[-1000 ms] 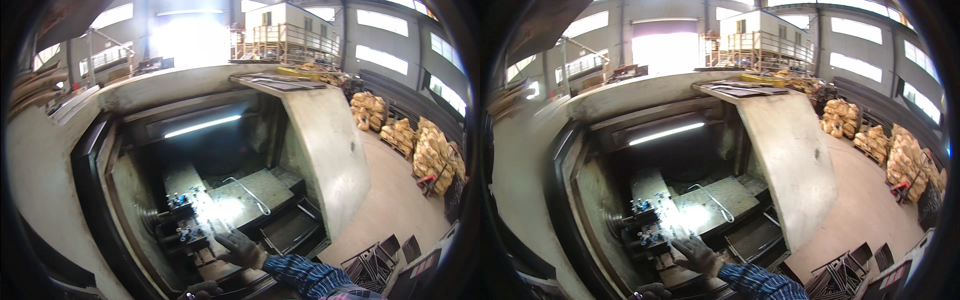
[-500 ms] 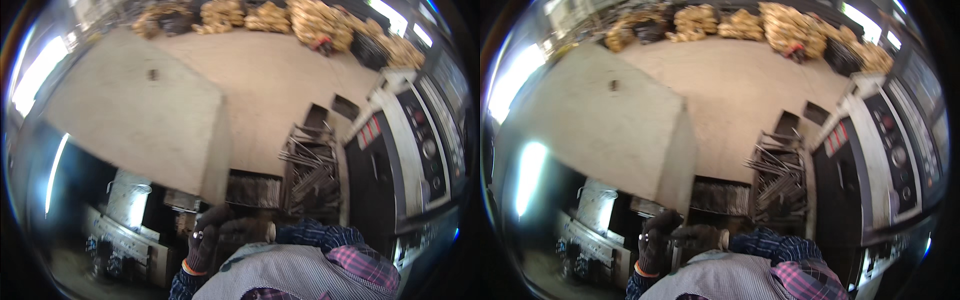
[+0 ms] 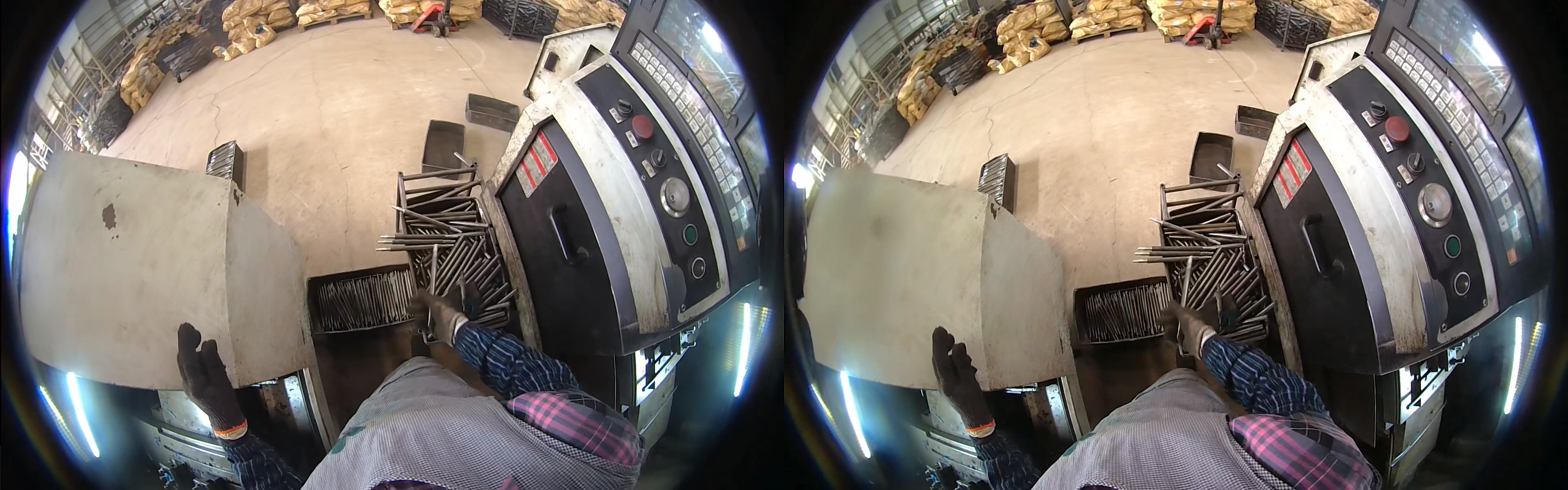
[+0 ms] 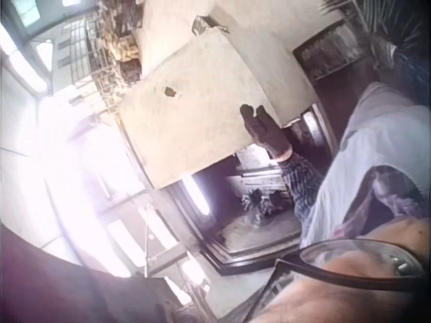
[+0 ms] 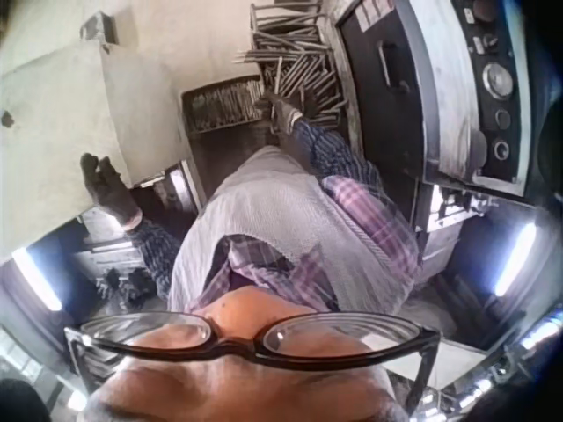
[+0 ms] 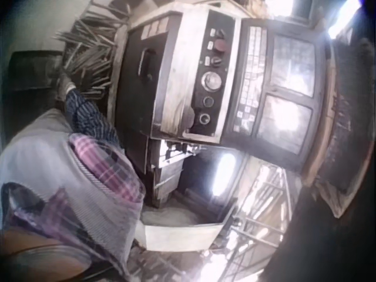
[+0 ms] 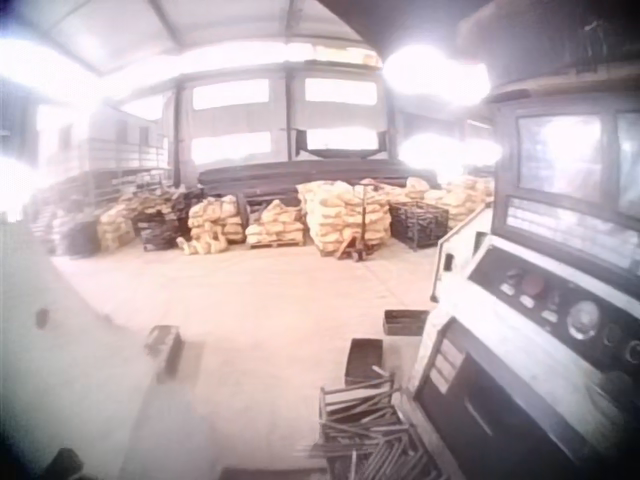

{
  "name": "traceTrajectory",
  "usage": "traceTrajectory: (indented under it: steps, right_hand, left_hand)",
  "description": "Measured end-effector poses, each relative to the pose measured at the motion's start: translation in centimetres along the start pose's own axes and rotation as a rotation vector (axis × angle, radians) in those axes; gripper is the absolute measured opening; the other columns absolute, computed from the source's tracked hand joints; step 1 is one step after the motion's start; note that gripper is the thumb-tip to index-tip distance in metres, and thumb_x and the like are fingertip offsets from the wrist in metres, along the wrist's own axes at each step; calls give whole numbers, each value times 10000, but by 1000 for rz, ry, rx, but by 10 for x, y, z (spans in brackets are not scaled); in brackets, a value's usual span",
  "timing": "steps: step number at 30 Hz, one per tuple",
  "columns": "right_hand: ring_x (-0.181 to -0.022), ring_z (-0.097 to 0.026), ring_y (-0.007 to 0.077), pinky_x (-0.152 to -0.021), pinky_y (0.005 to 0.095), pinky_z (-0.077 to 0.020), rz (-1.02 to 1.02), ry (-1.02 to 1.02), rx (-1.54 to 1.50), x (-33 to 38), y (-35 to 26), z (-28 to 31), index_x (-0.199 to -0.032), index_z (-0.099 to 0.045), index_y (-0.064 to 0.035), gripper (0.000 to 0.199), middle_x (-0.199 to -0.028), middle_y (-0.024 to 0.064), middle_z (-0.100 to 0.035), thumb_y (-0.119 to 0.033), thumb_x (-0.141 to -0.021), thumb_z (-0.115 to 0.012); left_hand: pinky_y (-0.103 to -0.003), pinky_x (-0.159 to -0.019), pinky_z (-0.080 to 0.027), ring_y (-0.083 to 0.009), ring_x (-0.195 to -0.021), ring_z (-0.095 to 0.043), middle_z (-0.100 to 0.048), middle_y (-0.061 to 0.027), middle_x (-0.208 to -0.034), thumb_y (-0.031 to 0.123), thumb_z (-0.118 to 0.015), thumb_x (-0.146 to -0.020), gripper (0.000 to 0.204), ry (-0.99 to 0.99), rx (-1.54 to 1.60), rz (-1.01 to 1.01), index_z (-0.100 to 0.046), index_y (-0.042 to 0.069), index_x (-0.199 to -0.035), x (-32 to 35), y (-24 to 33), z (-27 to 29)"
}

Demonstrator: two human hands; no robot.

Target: The person operates a CNC lathe, loading metal rods into the chuck, securing them, and starting the machine. They then remove the processed rods and place them into a bin. The person repeats this cycle multiple times.

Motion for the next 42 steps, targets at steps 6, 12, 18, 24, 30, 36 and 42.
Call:
traceTrajectory:
  steps: [6, 12, 18, 24, 30, 36, 42]
  right_hand:
    - [-665, -604, 130, -615, 292, -593, 146, 96, -428, -88, -72, -4, -1142, -637, -14, 481, -1062, 106, -728, -435, -1091, -410]
    - [-631, -578, 141, -538, 245, -583, 183, 178, -696, -148, -115, -38, -1126, -587, 50, 674, -1017, 145, -721, -548, -1081, -281]
    - [-823, -664, 276, -771, 422, -587, 171, 245, -544, -216, -114, -27, -1236, -551, -27, 573, -935, 181, -719, -543, -1071, -364]
    - [-940, -685, 371, -814, 510, -602, 18, 211, -291, -232, -108, -10, -1334, -486, -41, 534, -1078, 245, -697, -498, -1068, -408]
    - [-788, -703, 314, -680, 415, -588, 199, 77, 424, -222, -140, 46, -1297, -567, -69, 428, -1061, 205, -740, -403, -1040, -489]
    - [-1299, -551, 409, -1117, 486, -440, 285, 687, 1464, -148, -213, 116, -1412, -540, -73, 505, -1439, 212, -555, -271, -949, -572]
    - [-1528, -213, 367, -1258, 468, -251, -28, 494, 1783, -117, -219, 123, -1600, -261, -130, 610, -1681, 141, -190, -94, -1011, -414]
  left_hand:
    - [-395, -811, -576, -315, -1004, -695, -692, -178, -1208, -9, -658, -939, 399, 79, -239, -260, -599, 12, -1333, -5, 4, -15]
    - [-374, -862, -573, -290, -1058, -686, -681, -176, -1237, -1, -644, -960, 375, 74, -292, -188, -603, -3, -1332, 2, -10, -13]
    - [-379, -777, -590, -304, -976, -704, -703, -174, -1164, -15, -686, -911, 392, 116, -316, -166, -627, 2, -1298, 1, -7, -17]
    - [-374, -812, -585, -291, -1007, -699, -696, -173, -1175, -17, -673, -920, 403, 93, -376, -149, -618, -10, -1319, 1, -9, -15]
    - [-377, -888, -580, -286, -1063, -689, -684, -176, -1228, -21, -650, -939, 395, 66, -352, -50, -612, -11, -1333, 2, -7, -18]
    - [-382, -863, -579, -296, -1042, -691, -687, -179, -1198, -16, -654, -937, 399, 84, -395, -123, -610, -18, -1334, 2, -5, -18]
    - [-393, -815, -576, -311, -1013, -694, -695, -184, -1135, -2, -674, -932, 416, 84, -429, -109, -605, -23, -1341, 2, -7, -19]
Point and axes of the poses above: each hand's wrist, its own x-axis away from the middle knuckle, its own z-axis out of the back of the hand, y = z × x, the point moved 3 cm from there along -x, towards the middle knuckle
